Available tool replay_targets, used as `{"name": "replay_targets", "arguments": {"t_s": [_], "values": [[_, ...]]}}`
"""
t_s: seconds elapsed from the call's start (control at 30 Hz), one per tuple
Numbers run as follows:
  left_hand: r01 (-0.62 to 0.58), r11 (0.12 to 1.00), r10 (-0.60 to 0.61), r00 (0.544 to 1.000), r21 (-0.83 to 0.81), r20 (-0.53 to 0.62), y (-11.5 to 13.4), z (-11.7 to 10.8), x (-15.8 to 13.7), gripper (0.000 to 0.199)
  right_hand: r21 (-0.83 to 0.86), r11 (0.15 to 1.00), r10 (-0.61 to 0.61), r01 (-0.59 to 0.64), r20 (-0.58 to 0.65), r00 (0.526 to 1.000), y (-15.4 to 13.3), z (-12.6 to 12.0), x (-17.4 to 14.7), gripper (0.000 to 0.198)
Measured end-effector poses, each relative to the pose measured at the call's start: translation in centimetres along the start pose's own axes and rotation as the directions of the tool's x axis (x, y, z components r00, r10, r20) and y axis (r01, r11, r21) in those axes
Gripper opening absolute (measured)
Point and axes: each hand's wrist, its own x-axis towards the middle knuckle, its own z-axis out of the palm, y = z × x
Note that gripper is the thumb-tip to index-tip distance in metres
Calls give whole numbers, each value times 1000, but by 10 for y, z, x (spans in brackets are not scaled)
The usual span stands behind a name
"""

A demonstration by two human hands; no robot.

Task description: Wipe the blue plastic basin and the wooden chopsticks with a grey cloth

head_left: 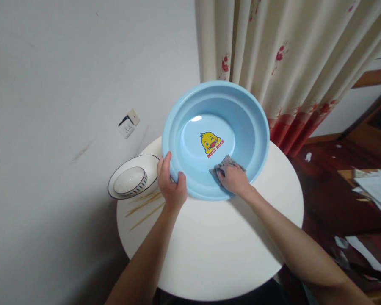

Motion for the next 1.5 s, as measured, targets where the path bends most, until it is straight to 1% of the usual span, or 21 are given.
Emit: {"name": "replay_targets", "arguments": {"t_s": [0.07,0.13,0.2,0.27,0.33,0.37,0.43,0.5,0.57,0.63,0.7,0.8,0.9,1.0,1.1,1.17,1.2,1.27,1.33,1.43,1.5], "values": [[7,1000,-7,1000,4,0,-1,0,-1,67,39,998,-56,55,36,998,-4,1,-1,36],[2,1000,-2,1000,-3,-7,-1,0,-1,66,127,984,-137,128,69,988,-9,2,-3,37],[-7,1000,7,1000,-4,-11,-1,0,-1,66,249,944,-240,216,74,968,-14,2,-6,38],[-2,1000,2,1000,4,-12,0,0,0,66,360,885,-332,294,48,942,-17,2,-7,41],[14,1000,-14,1000,7,-13,1,0,0,66,425,844,-372,326,26,928,-18,2,-8,46],[20,1000,-20,1000,5,-13,1,0,0,67,436,839,-372,325,25,928,-18,2,-8,48],[27,1000,-27,1000,-6,-11,2,1,1,68,412,860,-348,301,43,936,-17,2,-8,47],[26,999,-27,1000,-18,-14,1,1,1,68,330,909,-293,255,73,953,-14,2,-6,43],[22,999,-23,1000,-24,-16,1,1,1,68,212,958,-211,191,79,974,-11,3,-5,40],[14,1000,-15,1000,-28,-20,0,2,1,68,108,986,-132,126,44,990,-7,3,-4,38],[6,999,-6,1000,-33,-18,0,1,1,68,53,995,-82,82,0,997,-3,3,-2,37],[1,999,-2,1000,-33,-12,-1,1,0,68,36,996,-76,76,-6,997,-2,4,-1,35],[0,1000,0,1000,-12,-11,-2,1,0,67,64,989,-132,129,30,991,-3,4,-1,33],[-6,1000,6,1000,-13,-12,-2,0,0,67,207,946,-269,250,67,961,-4,4,-1,32],[5,1000,-6,1000,-26,-15,-1,0,0,66,407,824,-434,394,7,901,-5,7,-2,35],[19,999,-20,1000,-39,-18,-1,0,1,67,479,762,-477,436,-42,878,-6,9,-2,39],[23,999,-24,1000,-48,-19,-1,1,1,68,493,749,-482,442,-52,874,-7,10,-3,40],[25,998,-27,999,-65,-22,-1,1,2,70,480,762,-469,434,-52,882,-8,11,-4,41],[33,998,-34,999,-63,-24,-1,1,2,71,422,814,-426,399,-33,904,-9,11,-5,42],[49,997,-50,998,-53,-23,-3,1,3,71,254,919,-317,302,23,948,-8,6,-6,41],[47,997,-48,999,-60,-22,-4,1,3,70,130,964,-239,231,46,970,-5,3,-5,40]]}}
